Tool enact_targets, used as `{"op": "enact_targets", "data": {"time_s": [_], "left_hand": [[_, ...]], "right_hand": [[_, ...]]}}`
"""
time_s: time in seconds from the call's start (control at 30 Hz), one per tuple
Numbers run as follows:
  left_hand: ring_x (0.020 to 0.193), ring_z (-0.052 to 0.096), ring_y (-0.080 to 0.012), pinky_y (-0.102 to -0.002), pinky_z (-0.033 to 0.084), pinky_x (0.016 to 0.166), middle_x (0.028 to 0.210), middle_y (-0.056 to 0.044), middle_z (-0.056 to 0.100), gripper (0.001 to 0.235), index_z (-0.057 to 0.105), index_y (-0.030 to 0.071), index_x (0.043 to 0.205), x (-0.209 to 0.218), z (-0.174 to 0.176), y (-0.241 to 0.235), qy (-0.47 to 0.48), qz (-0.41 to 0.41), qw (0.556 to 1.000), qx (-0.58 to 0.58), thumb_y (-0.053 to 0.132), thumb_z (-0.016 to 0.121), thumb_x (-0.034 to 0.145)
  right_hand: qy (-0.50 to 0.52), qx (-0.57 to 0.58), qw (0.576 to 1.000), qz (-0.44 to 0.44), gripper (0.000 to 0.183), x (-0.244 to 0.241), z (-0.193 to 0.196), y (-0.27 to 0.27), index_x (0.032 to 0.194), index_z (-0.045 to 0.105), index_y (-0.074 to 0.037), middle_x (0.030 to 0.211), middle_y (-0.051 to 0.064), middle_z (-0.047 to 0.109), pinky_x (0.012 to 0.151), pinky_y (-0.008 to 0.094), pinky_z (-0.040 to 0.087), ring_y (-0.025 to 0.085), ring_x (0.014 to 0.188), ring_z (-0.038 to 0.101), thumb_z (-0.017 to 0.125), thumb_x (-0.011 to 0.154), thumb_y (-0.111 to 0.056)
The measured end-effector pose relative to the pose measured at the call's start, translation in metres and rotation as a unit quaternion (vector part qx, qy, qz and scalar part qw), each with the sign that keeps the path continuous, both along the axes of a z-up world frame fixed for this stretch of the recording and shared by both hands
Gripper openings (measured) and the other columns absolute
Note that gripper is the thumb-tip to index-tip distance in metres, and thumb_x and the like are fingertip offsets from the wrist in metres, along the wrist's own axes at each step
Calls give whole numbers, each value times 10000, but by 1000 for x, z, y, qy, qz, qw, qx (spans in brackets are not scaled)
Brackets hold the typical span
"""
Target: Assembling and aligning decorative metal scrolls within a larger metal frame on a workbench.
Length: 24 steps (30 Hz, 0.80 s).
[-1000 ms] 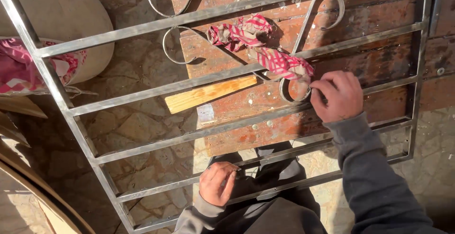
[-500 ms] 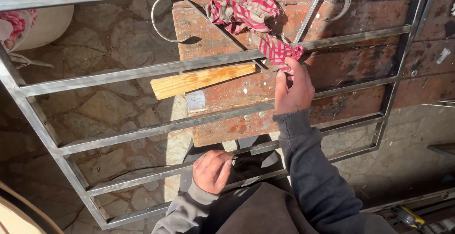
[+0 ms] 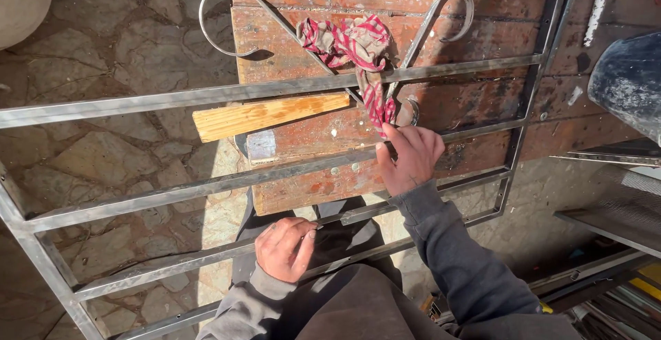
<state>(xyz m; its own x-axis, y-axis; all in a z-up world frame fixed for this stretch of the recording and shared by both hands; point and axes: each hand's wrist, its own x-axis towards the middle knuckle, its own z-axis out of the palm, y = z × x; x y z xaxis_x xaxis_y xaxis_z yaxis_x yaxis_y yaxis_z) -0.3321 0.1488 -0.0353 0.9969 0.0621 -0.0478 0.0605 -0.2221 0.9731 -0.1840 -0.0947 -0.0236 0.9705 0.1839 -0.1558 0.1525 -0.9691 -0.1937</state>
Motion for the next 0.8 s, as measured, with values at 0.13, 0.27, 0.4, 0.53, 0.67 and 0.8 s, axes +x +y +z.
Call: {"op": "enact_targets", "data": {"time_s": [0.13,0.27,0.4,0.53,0.67,0.8], "left_hand": [[792,727,-254,-348,576,692,943,-70,732,128,718,58,953,0,-2,-1,-7,4,1000,-6,31,740,830],[780,722,-254,-348,570,684,942,-71,733,134,714,55,954,-1,-2,-1,-18,3,1000,1,30,739,824],[749,709,-255,-351,558,660,909,-67,728,131,726,59,951,-3,-2,1,-12,4,1000,7,24,747,826],[772,713,-260,-348,561,668,922,-76,717,152,720,53,965,-2,-3,3,-39,27,999,-10,33,751,817],[767,715,-253,-346,562,666,916,-64,718,143,716,58,957,-6,-4,2,-39,23,999,-6,31,752,822],[755,711,-247,-342,562,660,921,-65,722,141,712,67,950,-6,-6,-2,-42,23,999,13,37,759,821]], "right_hand": [[15,-4,995,95,291,20,17,-30,1171,736,-117,1152,25,660,1159,527,241,285,1216,494,719,910,-246],[19,-53,958,281,217,55,30,-54,1072,746,-140,1130,-3,657,1185,584,222,260,1209,524,735,887,-252],[3,-152,845,513,153,106,49,-48,981,743,-175,1053,-40,666,1187,526,316,193,1140,596,741,837,-227],[11,-201,760,618,164,165,81,-21,922,750,-153,992,-30,692,1090,422,442,187,1053,645,740,761,-186],[30,51,926,373,136,201,126,20,1037,749,-59,980,60,703,845,398,554,245,911,672,724,934,-143],[102,388,908,124,212,226,120,4,1250,677,-85,1132,4,703,920,364,558,165,1023,673,677,1090,-224]]}}
